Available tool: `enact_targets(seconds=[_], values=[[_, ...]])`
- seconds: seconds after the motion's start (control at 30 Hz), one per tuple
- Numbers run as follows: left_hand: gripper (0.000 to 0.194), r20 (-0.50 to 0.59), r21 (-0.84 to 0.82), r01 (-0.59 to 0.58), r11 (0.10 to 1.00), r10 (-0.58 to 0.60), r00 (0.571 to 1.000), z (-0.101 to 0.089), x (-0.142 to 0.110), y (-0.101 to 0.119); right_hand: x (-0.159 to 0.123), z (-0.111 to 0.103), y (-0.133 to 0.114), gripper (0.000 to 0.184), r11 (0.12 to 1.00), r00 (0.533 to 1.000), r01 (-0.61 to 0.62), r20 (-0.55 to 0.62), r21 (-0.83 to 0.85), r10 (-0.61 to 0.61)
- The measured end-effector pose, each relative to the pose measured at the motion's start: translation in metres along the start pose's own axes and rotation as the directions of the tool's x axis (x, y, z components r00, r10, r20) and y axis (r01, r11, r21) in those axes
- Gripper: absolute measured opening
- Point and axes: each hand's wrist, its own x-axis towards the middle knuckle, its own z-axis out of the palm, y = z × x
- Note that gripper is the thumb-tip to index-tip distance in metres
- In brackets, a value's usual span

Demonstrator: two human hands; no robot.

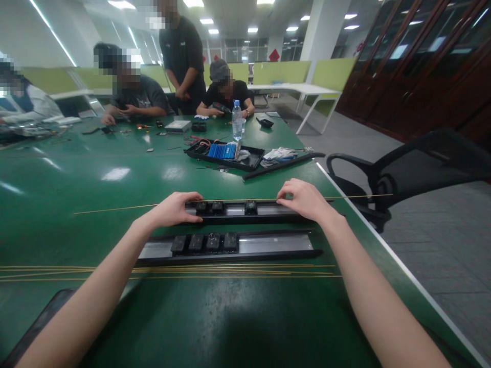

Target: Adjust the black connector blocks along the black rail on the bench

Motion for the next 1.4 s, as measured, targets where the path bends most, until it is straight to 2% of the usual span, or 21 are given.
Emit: enact_targets(seconds=[0.5, 0.83, 1.13, 1.4], values=[[0.056, 0.002, 0.018, 0.014, 1.0, -0.014, 1.0, 0.001, 0.0, -0.001, -0.009, -0.011, 0.024, 0.015, 0.993, 0.99, -0.12, 0.074, -0.022, 0.121], [0.056, 0.01, -0.002, 0.017, 1.0, -0.017, 1.0, 0.0, 0.0, -0.001, -0.012, -0.021, 0.026, 0.018, 0.987, 0.981, -0.159, 0.107, -0.032, 0.161], [0.055, 0.007, -0.001, 0.008, 1.0, -0.008, 1.0, 0.0, 0.0, -0.001, -0.016, -0.027, 0.031, 0.017, 0.968, 0.958, -0.246, 0.138, -0.048, 0.25], [0.055, 0.006, 0.01, 0.0, 1.0, 0.0, 1.0, 0.001, 0.0, -0.002, -0.021, -0.031, 0.042, 0.019, 0.959, 0.947, -0.282, 0.148, -0.035, 0.284]])
